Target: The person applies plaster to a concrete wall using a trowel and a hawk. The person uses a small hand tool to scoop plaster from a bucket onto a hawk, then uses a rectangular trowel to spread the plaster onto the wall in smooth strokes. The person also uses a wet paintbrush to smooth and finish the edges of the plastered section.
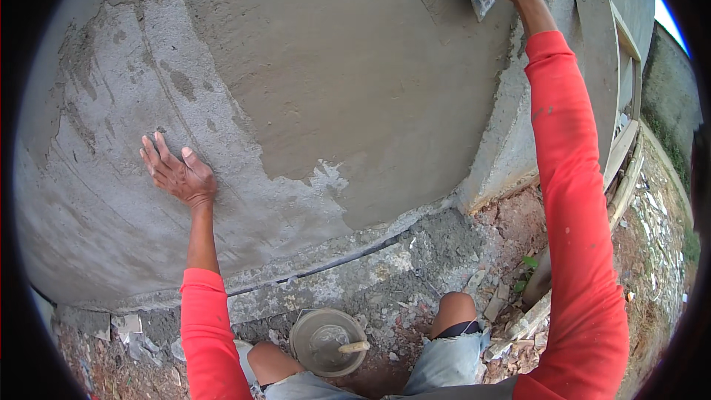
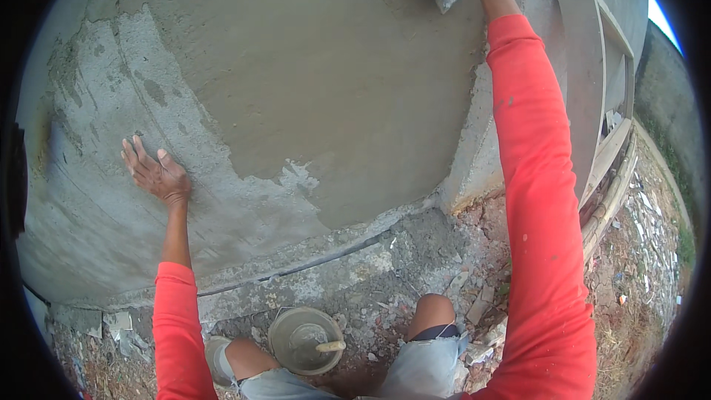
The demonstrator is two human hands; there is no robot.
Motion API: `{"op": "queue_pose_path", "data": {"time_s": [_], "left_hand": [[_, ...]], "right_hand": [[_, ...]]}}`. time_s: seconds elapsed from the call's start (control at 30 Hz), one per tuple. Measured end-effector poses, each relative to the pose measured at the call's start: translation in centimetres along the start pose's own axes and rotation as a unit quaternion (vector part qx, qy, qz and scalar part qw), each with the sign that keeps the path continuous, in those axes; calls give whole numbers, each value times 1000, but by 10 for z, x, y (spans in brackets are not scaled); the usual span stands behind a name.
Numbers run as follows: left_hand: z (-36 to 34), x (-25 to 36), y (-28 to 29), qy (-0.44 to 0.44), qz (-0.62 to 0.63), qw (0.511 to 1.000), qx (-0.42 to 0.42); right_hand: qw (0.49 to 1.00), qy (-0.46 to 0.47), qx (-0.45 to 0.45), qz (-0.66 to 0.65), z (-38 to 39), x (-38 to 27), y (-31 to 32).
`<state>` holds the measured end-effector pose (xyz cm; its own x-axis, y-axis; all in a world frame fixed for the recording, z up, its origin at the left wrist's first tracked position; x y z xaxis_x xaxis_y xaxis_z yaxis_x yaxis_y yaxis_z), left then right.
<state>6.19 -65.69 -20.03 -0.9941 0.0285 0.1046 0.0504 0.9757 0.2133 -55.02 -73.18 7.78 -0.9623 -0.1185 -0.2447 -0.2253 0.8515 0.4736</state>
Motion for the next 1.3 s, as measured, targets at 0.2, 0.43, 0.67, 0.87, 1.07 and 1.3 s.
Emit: {"op": "queue_pose_path", "data": {"time_s": [0.2, 0.43, 0.67, 0.87, 1.07, 1.3], "left_hand": [[-5, -3, 9, 5, -9, 1000, 15], [3, -6, 6, 17, -2, 1000, 0], [2, -5, 1, 10, 2, 1000, -16], [-2, -5, -1, 13, -1, 1000, -3], [-3, -14, 10, 17, -10, 1000, 1], [2, -10, 2, 13, 5, 1000, -9]], "right_hand": [[974, 13, -212, -76, 190, -103, -68], [971, 227, -76, 4, 155, -142, -18], [961, 231, 128, 87, -37, -197, 95], [982, 184, 17, 37, 17, -166, 24], [993, -75, 37, -80, 70, -82, 29], [896, -181, -19, -406, -56, -57, 52]]}}
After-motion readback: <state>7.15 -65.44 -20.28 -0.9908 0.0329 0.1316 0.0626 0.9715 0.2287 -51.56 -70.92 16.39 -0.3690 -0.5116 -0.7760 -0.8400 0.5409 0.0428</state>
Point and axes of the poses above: each hand's wrist, its own z-axis away from the middle knuckle, its own y-axis out of the back of the hand, x = y × z, the point moved 9 cm from there along -z, towards the middle knuckle, and after that the axes turned 12 degrees about -x, right-handed, at the moved point
